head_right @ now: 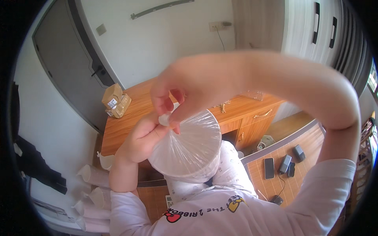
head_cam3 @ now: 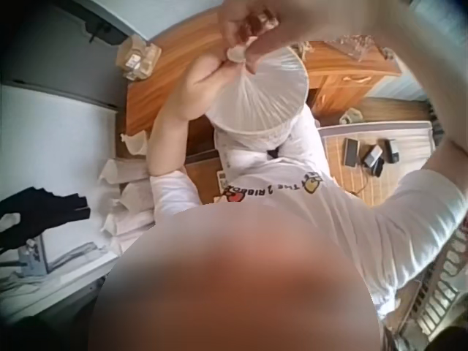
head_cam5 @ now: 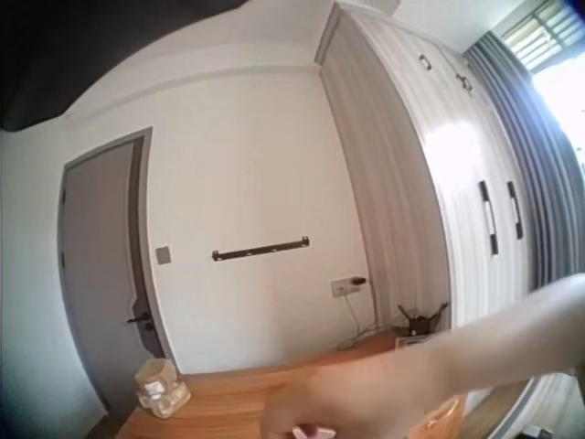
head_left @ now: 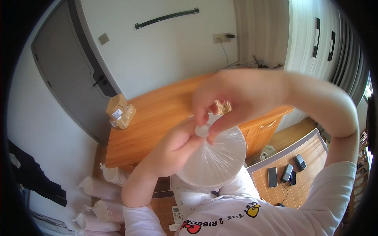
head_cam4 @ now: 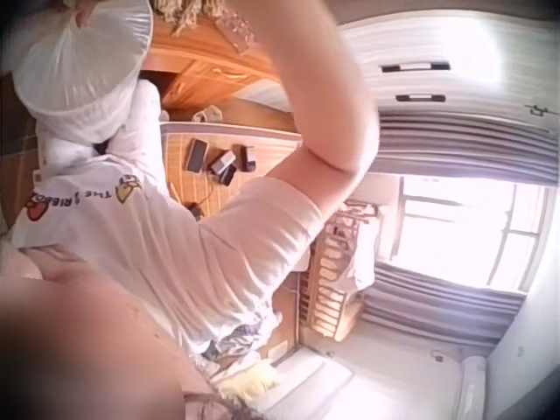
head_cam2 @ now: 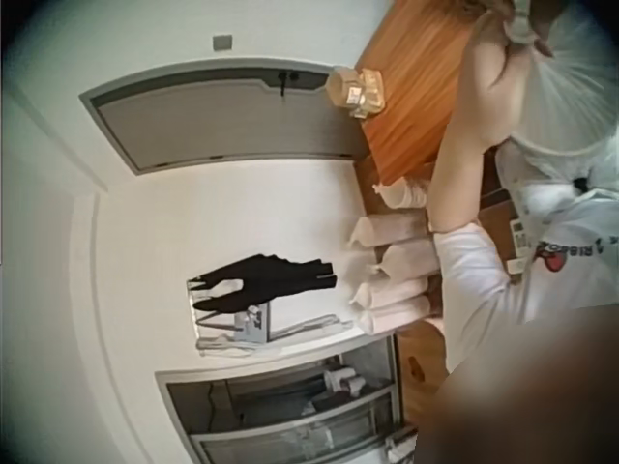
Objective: Stacking paper cups together and sealing them inside a clear plastic bag.
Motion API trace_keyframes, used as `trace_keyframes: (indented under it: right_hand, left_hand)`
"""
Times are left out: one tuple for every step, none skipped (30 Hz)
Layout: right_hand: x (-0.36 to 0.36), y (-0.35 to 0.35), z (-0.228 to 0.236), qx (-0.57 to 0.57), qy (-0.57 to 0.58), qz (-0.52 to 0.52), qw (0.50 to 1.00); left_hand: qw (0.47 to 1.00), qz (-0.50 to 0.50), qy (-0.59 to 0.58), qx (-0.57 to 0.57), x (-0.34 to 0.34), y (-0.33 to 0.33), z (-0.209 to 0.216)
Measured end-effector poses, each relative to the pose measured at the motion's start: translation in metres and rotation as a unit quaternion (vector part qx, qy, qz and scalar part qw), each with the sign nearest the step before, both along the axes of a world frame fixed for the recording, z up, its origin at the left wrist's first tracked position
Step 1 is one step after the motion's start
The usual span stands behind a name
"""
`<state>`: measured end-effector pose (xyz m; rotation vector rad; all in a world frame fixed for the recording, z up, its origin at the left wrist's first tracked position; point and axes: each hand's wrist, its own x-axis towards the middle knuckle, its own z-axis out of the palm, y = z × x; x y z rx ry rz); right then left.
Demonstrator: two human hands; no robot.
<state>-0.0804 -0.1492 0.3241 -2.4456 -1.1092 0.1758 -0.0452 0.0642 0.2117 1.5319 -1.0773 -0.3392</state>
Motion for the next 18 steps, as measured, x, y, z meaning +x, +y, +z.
trace_keyframes:
  right_hand:
    - [0.003,-0.002,-0.012,-0.003,0.001,0.005,1.0]
    - [0.006,-0.003,-0.024,0.065,0.015,0.027,0.997]
    - [0.008,-0.006,-0.031,0.133,0.028,0.048,0.99]
    - [0.009,-0.007,-0.031,0.132,0.028,0.049,0.99]
    - [0.01,-0.008,-0.031,0.124,0.007,0.05,0.991]
    - [0.011,-0.009,-0.031,0.117,-0.014,0.051,0.992]
    - [0.01,-0.008,-0.026,0.117,-0.013,0.051,0.992]
    - [0.006,-0.006,-0.015,0.055,-0.05,0.048,0.996]
    - [0.003,-0.003,-0.006,-0.007,-0.087,0.045,0.995]
    - [0.001,0.0,0.0,-0.007,-0.085,0.043,0.995]
    - [0.0,0.003,0.006,-0.102,-0.181,0.061,0.976]
    - [-0.002,0.006,0.011,-0.195,-0.273,0.079,0.939]
    - [-0.007,0.014,0.02,-0.285,-0.265,0.047,0.92]
    - [-0.011,0.014,0.022,-0.286,-0.263,0.045,0.92]
    - [-0.014,0.014,0.024,-0.298,-0.263,0.047,0.917]
    - [-0.016,0.015,0.026,-0.308,-0.264,0.05,0.913]
    - [-0.018,0.015,0.027,-0.319,-0.265,0.054,0.908]
    - [-0.019,0.016,0.028,-0.331,-0.266,0.057,0.904]
  left_hand:
    - [0.999,-0.031,-0.008,-0.001,0.002,0.002,0.001]
    - [0.998,-0.066,-0.017,-0.001,0.003,0.002,0.001]
    - [0.998,-0.066,-0.017,-0.004,0.002,0.002,0.002]
    - [0.997,-0.064,-0.039,0.004,0.002,0.002,0.004]
    - [0.996,-0.062,-0.06,0.011,0.001,0.002,0.006]
    - [0.996,-0.063,-0.06,0.01,0.0,0.002,0.007]
    - [0.994,-0.035,-0.099,0.021,-0.001,0.002,0.008]
    - [0.99,-0.008,-0.137,0.031,-0.002,0.002,0.008]
    - [0.99,-0.007,-0.136,0.03,-0.002,0.001,0.008]
    - [0.981,0.028,-0.19,0.034,-0.002,-0.001,0.008]
    - [0.967,0.063,-0.244,0.037,-0.001,-0.003,0.008]
    - [0.968,0.06,-0.242,0.036,-0.002,-0.005,0.008]
    - [0.961,0.078,-0.262,0.042,-0.003,-0.008,0.011]
    - [0.954,0.096,-0.282,0.046,-0.004,-0.01,0.013]
    - [0.954,0.093,-0.281,0.045,-0.006,-0.011,0.014]
    - [0.945,0.095,-0.309,0.041,-0.008,-0.011,0.016]
    - [0.936,0.097,-0.336,0.038,-0.009,-0.01,0.018]
    - [0.936,0.095,-0.338,0.036,-0.01,-0.01,0.019]
